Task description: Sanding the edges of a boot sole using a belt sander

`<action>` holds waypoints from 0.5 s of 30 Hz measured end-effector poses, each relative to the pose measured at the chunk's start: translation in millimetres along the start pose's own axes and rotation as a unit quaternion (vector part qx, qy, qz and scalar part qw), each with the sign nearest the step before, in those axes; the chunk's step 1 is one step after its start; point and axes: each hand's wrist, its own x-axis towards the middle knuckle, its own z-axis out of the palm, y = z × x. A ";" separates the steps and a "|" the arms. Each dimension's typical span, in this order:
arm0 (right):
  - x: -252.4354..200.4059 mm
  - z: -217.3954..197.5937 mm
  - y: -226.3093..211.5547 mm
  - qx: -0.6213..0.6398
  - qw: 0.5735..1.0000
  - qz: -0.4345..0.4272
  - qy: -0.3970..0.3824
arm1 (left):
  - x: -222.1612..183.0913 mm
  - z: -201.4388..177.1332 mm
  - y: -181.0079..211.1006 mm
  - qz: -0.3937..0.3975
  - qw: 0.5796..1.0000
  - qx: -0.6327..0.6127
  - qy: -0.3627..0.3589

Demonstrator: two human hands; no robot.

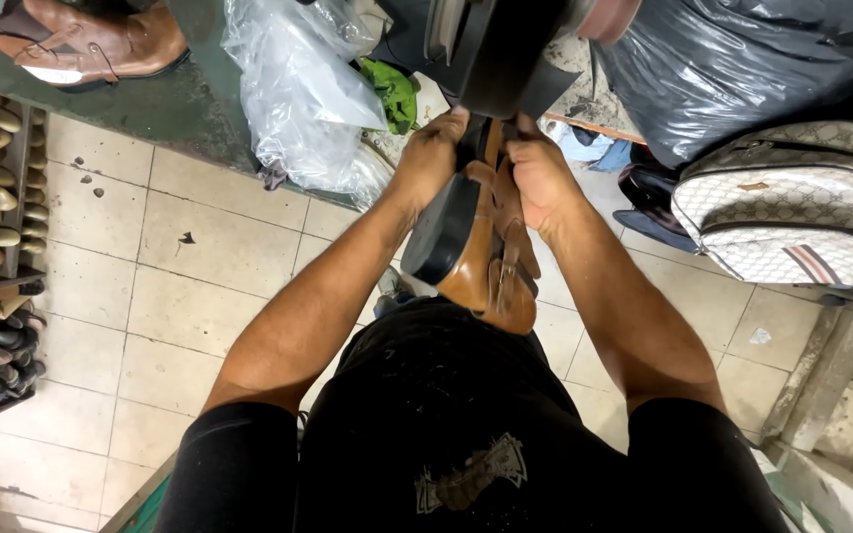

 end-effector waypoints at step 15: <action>-155.6 84.8 20.9 -0.108 0.951 -0.135 -0.255 | -207.7 -80.3 -24.6 0.300 0.917 -0.222 0.142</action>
